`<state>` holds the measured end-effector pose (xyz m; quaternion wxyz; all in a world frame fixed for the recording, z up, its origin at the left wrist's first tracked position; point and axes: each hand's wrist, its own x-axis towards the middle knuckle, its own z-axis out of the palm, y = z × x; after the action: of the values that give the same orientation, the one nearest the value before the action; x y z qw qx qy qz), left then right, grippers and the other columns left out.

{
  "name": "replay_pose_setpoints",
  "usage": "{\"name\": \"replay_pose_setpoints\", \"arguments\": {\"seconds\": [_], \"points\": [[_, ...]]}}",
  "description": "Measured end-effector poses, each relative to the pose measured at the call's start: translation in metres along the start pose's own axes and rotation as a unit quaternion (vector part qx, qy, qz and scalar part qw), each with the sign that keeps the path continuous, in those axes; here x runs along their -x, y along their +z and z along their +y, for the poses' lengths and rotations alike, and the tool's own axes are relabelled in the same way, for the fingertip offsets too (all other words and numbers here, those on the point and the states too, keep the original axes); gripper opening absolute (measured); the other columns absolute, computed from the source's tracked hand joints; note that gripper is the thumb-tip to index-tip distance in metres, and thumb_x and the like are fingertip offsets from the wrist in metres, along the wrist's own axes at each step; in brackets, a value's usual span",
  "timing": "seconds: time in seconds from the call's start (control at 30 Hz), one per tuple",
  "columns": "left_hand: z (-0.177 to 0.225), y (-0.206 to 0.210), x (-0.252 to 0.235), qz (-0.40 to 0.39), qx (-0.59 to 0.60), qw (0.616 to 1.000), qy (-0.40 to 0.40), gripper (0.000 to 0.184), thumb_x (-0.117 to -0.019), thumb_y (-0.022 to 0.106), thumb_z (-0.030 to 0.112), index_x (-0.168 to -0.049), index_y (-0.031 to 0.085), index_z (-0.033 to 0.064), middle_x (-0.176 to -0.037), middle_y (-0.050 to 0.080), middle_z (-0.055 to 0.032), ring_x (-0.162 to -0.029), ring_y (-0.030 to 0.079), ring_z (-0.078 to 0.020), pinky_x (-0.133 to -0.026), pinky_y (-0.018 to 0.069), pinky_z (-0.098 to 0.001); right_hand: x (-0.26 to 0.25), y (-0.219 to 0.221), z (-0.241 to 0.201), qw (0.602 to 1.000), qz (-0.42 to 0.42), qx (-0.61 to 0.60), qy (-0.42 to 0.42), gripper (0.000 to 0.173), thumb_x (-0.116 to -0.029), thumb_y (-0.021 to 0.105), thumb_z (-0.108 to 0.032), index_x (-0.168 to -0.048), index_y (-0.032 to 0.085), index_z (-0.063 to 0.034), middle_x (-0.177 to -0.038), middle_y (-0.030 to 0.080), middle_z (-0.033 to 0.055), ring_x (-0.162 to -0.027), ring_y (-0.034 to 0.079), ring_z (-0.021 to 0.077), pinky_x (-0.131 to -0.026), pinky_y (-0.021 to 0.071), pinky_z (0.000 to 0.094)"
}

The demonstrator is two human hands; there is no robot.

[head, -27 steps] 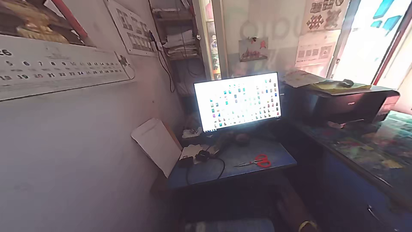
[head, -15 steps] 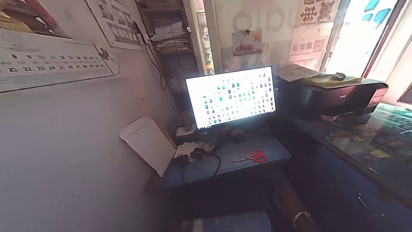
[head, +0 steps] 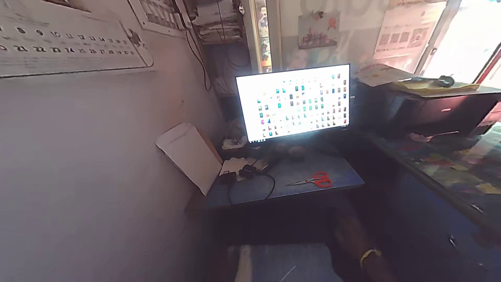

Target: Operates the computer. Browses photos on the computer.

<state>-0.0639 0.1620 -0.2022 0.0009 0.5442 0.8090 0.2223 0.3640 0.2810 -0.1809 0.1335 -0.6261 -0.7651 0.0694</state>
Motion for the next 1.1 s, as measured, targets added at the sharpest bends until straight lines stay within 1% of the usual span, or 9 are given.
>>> {"name": "replay_pose_setpoints", "arguments": {"seconds": [0.07, 0.13, 0.2, 0.3, 0.43, 0.53, 0.83, 1.0, 1.1], "points": [[-0.018, 0.020, -0.002, 0.039, 0.000, 0.999, 0.023, 0.068, -0.0989, 0.047, 0.057, -0.154, 0.047, 0.0159, -0.163, 0.036, -0.0169, -0.151, 0.036, -0.0338, -0.120, 0.0350, -0.0536, 0.001, 0.001, 0.002, 1.000, 0.009, 0.000, -0.006, 0.053, -0.0947, 0.060, -0.037, -0.143, 0.061, -0.0134, -0.153, 0.051, 0.0144, -0.143, 0.046, 0.0351, -0.119, 0.0369, 0.0525], [-0.017, 0.017, -0.001, 0.027, 0.002, 0.999, 0.027, 0.067, -0.0998, 0.046, 0.055, -0.151, 0.050, 0.0118, -0.163, 0.035, -0.0200, -0.152, 0.034, -0.0357, -0.122, 0.0322, -0.0537, 0.002, 0.004, 0.003, 0.999, 0.031, -0.005, -0.016, 0.051, -0.0936, 0.061, -0.036, -0.140, 0.063, -0.0136, -0.151, 0.053, 0.0153, -0.141, 0.049, 0.0371, -0.117, 0.0391, 0.0539], [-0.016, 0.015, 0.002, 0.012, 0.017, 0.999, 0.024, 0.065, -0.1004, 0.053, 0.048, -0.149, 0.051, 0.0054, -0.163, 0.034, -0.0216, -0.151, 0.035, -0.0373, -0.121, 0.0340, -0.0528, 0.000, 0.010, 0.007, 0.998, 0.062, -0.001, -0.033, 0.050, -0.0914, 0.062, -0.034, -0.137, 0.066, -0.0145, -0.149, 0.055, 0.0154, -0.137, 0.052, 0.0377, -0.113, 0.0430, 0.0532], [-0.014, 0.013, 0.004, 0.010, 0.031, 0.999, 0.020, 0.063, -0.1002, 0.057, 0.044, -0.149, 0.050, 0.0040, -0.162, 0.036, -0.0221, -0.150, 0.037, -0.0375, -0.120, 0.0349, -0.0526, -0.001, 0.013, 0.010, 0.997, 0.069, 0.003, -0.044, 0.050, -0.0911, 0.061, -0.034, -0.138, 0.066, -0.0162, -0.149, 0.055, 0.0144, -0.138, 0.052, 0.0361, -0.113, 0.0437, 0.0517], [0.007, -0.016, 0.001, -0.063, 0.017, 0.998, -0.013, 0.065, -0.1021, 0.053, 0.045, -0.152, 0.046, 0.0050, -0.163, 0.033, -0.0239, -0.150, 0.035, -0.0390, -0.121, 0.0326, -0.0528, -0.002, 0.011, 0.008, 0.993, 0.101, -0.004, -0.066, 0.049, -0.0888, 0.062, -0.032, -0.134, 0.068, -0.0149, -0.147, 0.058, 0.0129, -0.136, 0.054, 0.0354, -0.111, 0.0457, 0.0523], [-0.021, 0.019, 0.000, 0.032, 0.039, 0.998, 0.042, 0.064, -0.0985, 0.054, 0.046, -0.149, 0.051, 0.0070, -0.161, 0.037, -0.0213, -0.150, 0.036, -0.0390, -0.121, 0.0336, -0.0540, -0.003, 0.011, 0.009, 0.994, 0.092, -0.006, -0.062, 0.049, -0.0897, 0.063, -0.032, -0.136, 0.067, -0.0156, -0.148, 0.057, 0.0110, -0.138, 0.053, 0.0325, -0.114, 0.0442, 0.0502], [-0.023, 0.020, -0.003, 0.029, 0.040, 0.998, 0.049, 0.063, -0.0985, 0.055, 0.045, -0.149, 0.051, 0.0066, -0.162, 0.035, -0.0221, -0.151, 0.033, -0.0398, -0.122, 0.0309, -0.0542, -0.006, 0.015, 0.010, 0.990, 0.115, -0.006, -0.077, 0.047, -0.0889, 0.062, -0.031, -0.133, 0.069, -0.0153, -0.146, 0.059, 0.0100, -0.136, 0.055, 0.0324, -0.112, 0.0459, 0.0501], [0.015, -0.025, -0.008, -0.038, 0.005, 0.999, -0.011, 0.073, -0.0938, 0.064, 0.040, -0.153, 0.044, 0.0029, -0.162, 0.032, -0.0263, -0.151, 0.033, -0.0405, -0.121, 0.0332, -0.0544, -0.008, 0.001, 0.000, 1.000, 0.014, 0.014, 0.010, 0.054, -0.0954, 0.059, -0.040, -0.144, 0.060, -0.0174, -0.148, 0.055, 0.0180, -0.137, 0.052, 0.0377, -0.114, 0.0420, 0.0534], [0.016, -0.025, -0.010, -0.019, 0.004, 1.000, -0.011, 0.067, -0.0912, 0.064, 0.045, -0.143, 0.056, 0.0034, -0.158, 0.038, -0.0274, -0.148, 0.037, -0.0412, -0.119, 0.0358, -0.0549, -0.009, 0.006, 0.004, 0.999, 0.029, 0.004, 0.025, 0.057, -0.0941, 0.061, -0.042, -0.144, 0.059, -0.0153, -0.148, 0.055, 0.0202, -0.136, 0.053, 0.0381, -0.113, 0.0424, 0.0539]]}}
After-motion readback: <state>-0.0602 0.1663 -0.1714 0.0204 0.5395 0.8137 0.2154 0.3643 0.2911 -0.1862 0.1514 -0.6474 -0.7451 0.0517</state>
